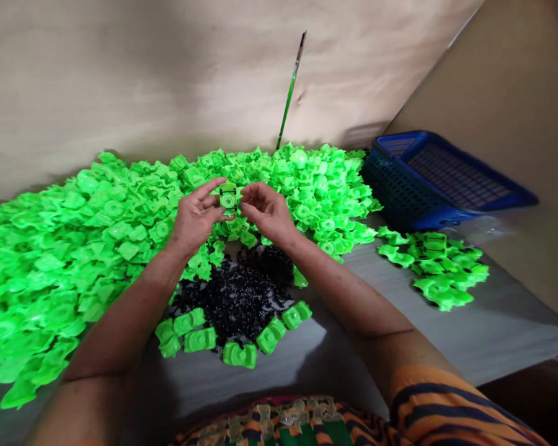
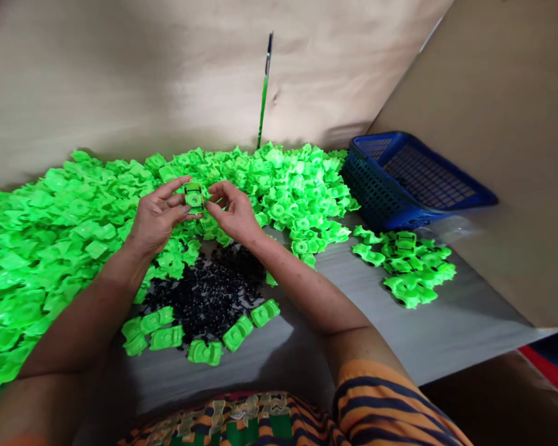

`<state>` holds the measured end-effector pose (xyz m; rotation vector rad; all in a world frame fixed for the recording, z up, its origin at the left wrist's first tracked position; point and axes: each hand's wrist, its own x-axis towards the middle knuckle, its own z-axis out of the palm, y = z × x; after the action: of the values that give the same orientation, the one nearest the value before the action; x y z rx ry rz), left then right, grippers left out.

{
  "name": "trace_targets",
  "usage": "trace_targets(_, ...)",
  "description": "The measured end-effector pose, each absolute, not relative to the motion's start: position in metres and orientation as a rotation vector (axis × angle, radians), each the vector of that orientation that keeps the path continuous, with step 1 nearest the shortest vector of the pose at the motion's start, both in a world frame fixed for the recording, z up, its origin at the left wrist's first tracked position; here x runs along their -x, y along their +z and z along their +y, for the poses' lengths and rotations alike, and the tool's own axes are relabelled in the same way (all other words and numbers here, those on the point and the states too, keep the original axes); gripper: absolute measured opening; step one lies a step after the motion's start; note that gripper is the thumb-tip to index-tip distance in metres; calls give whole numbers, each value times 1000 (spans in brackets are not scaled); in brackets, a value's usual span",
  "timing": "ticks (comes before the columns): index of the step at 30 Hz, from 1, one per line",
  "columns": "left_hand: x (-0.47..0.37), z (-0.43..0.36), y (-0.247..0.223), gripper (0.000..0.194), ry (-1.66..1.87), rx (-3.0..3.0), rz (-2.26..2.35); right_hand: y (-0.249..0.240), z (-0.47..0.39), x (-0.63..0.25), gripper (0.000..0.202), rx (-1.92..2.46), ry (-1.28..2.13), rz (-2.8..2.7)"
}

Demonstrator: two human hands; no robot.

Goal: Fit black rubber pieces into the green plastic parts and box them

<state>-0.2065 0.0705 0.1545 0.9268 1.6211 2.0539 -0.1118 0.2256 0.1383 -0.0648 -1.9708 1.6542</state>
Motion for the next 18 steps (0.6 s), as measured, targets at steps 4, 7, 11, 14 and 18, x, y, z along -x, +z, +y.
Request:
trace_targets(4, 206, 70, 151, 57, 2075, -904, 1671, 137, 222, 112, 39, 29, 1719, -1975)
trace_targets(7, 207, 70, 149, 56, 2069, -920, 1699, 139, 219, 110, 41, 4, 1754, -2003)
trace_targets(11, 206, 69, 151, 57, 2023, -1018, 1687, 141, 216, 108, 40, -31, 1747, -2022)
trace_targets(14, 206, 68, 152, 58, 2021, -1067, 1680, 140, 215, 108, 40, -59, 1752, -1993)
trace_targets(18, 206, 67, 153, 58, 2018, -1109, 1666, 139, 213, 109, 41, -92, 1739, -1939)
